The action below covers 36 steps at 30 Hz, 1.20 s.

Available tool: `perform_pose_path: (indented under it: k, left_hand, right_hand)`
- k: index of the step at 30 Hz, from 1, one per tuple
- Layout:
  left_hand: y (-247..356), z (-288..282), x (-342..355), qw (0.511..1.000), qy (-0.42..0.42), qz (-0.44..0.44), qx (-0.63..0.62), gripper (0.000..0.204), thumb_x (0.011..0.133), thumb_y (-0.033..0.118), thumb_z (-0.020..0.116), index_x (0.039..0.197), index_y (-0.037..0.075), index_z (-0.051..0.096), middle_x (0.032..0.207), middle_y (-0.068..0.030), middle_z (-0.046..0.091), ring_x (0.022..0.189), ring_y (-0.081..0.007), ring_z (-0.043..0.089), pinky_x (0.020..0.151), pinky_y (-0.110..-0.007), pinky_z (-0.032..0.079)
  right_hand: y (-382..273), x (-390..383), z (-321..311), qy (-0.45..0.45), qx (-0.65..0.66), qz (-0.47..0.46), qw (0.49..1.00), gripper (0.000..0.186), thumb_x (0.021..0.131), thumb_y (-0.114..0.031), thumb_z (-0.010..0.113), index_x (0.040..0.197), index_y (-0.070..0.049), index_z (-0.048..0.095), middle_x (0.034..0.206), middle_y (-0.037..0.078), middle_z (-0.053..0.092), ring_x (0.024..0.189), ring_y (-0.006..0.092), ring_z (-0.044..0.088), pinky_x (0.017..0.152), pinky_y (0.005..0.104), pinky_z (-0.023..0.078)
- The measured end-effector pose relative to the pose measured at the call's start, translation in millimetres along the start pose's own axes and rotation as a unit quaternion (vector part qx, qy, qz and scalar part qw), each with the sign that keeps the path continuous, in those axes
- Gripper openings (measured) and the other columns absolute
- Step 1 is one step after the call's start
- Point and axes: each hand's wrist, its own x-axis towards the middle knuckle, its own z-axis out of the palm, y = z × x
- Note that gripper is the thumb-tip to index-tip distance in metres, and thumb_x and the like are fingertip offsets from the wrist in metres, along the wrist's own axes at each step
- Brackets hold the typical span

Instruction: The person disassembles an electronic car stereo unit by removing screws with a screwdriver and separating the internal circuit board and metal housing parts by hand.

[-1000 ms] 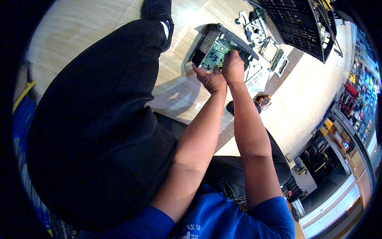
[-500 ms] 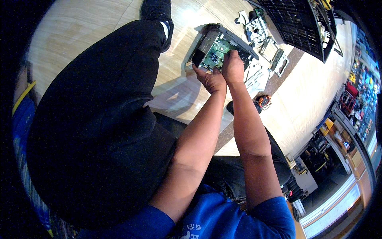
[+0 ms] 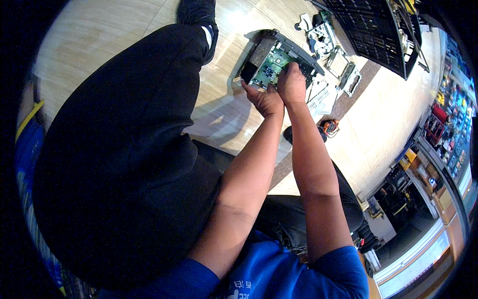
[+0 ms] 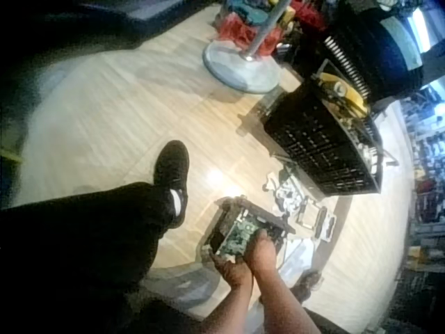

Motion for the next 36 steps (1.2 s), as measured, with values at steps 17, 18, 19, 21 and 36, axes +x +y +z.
perform_pose_path:
  k: [17, 18, 19, 21, 36]
  left_hand:
    - [1, 1, 0, 1.0, 0.005, 0.009, -0.007, 0.09, 0.074, 0.0, 0.067, 0.144, 0.003, 0.011, 0.129, -0.0325, 0.038, 0.119, -0.0437, 0.042, 0.102, -0.047, 0.034]
    - [0, 1, 1, 1.0, 0.012, 0.02, -0.008, 0.09, 0.074, 0.0, 0.067, 0.144, 0.003, 0.011, 0.129, -0.0325, 0.038, 0.119, -0.0436, 0.043, 0.102, -0.047, 0.034]
    - [0, 0, 1, 1.0, 0.013, 0.02, -0.008, 0.09, 0.074, 0.0, 0.067, 0.144, 0.003, 0.011, 0.129, -0.0325, 0.038, 0.119, -0.0436, 0.043, 0.102, -0.047, 0.034]
    - [6, -2, -2, 0.999, -0.006, -0.022, -0.033, 0.087, 0.071, 0.005, 0.069, 0.14, -0.005, 0.018, 0.133, -0.0288, 0.04, 0.123, -0.0381, 0.042, 0.105, -0.038, 0.032]
    - [5, 0, 0, 1.0, -0.001, -0.013, -0.025, 0.089, 0.072, 0.006, 0.069, 0.14, -0.007, 0.014, 0.132, -0.0304, 0.041, 0.121, -0.0386, 0.044, 0.103, -0.038, 0.034]
  right_hand:
    - [-1, 1, 0, 0.008, -0.009, 0.005, 1.0, 0.019, 0.082, -0.012, 0.056, 0.092, 0.001, 0.047, 0.086, 0.027, 0.061, 0.082, 0.0428, 0.061, 0.074, 0.0489, 0.05]
    - [-3, 0, -2, -0.004, -0.013, 0.014, 1.0, 0.019, 0.083, -0.014, 0.056, 0.092, 0.001, 0.048, 0.086, 0.027, 0.062, 0.082, 0.0425, 0.062, 0.074, 0.0488, 0.05]
    - [-6, 0, -3, -0.016, -0.016, 0.023, 0.999, 0.02, 0.084, -0.016, 0.056, 0.092, 0.0, 0.048, 0.087, 0.027, 0.062, 0.083, 0.0421, 0.062, 0.074, 0.0487, 0.05]
    - [-4, 1, -5, -0.021, -0.028, 0.041, 0.999, 0.021, 0.085, -0.019, 0.055, 0.092, 0.0, 0.049, 0.086, 0.027, 0.063, 0.083, 0.0417, 0.062, 0.074, 0.0486, 0.05]
    - [-5, 4, -7, -0.028, -0.045, 0.054, 0.997, 0.022, 0.086, -0.02, 0.052, 0.093, 0.001, 0.049, 0.088, 0.027, 0.064, 0.083, 0.0421, 0.063, 0.074, 0.0486, 0.05]
